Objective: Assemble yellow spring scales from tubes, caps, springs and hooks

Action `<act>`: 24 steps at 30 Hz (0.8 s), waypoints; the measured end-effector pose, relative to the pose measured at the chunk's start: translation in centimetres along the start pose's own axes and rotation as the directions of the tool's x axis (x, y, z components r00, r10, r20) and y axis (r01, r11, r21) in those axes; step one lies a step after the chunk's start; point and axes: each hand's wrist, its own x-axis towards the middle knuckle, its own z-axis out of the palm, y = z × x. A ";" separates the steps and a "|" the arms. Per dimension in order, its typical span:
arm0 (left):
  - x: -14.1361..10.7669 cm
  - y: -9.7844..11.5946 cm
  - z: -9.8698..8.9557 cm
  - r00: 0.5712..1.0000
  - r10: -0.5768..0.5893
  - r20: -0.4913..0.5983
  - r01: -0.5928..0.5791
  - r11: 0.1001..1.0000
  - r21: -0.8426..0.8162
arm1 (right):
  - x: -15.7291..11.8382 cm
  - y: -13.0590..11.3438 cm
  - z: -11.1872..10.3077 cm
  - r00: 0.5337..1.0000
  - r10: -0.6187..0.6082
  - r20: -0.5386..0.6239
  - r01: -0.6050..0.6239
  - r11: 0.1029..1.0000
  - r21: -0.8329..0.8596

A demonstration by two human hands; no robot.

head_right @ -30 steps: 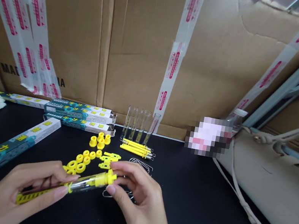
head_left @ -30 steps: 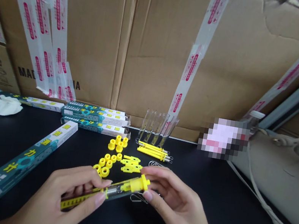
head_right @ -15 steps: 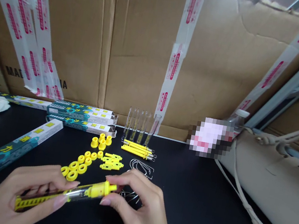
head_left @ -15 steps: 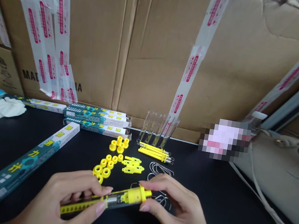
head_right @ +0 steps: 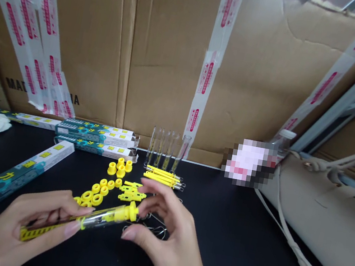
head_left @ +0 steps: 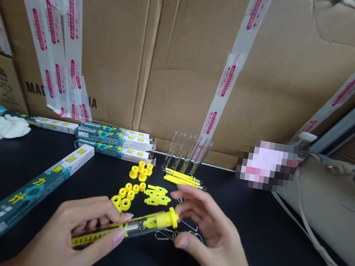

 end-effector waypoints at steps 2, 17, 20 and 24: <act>0.0 0.2 0.1 0.999 -0.035 -0.024 0.034 0.999 -0.035 | 0.4 0.4 -0.6 0.999 -0.001 -0.053 -0.002 0.999 -0.054; 0.2 0.9 -0.2 1.000 -0.008 0.024 0.007 1.000 0.022 | 7.3 1.6 0.6 0.874 -0.102 0.476 0.394 0.722 -0.569; 0.3 1.1 -0.3 1.000 0.002 0.010 -0.003 0.999 0.045 | 7.5 1.3 1.2 0.805 -0.095 0.586 0.494 0.655 -0.572; 0.3 0.7 -0.4 0.993 0.070 0.096 -0.076 0.995 0.066 | 7.3 1.7 2.0 0.808 -0.109 0.579 0.540 0.530 -0.654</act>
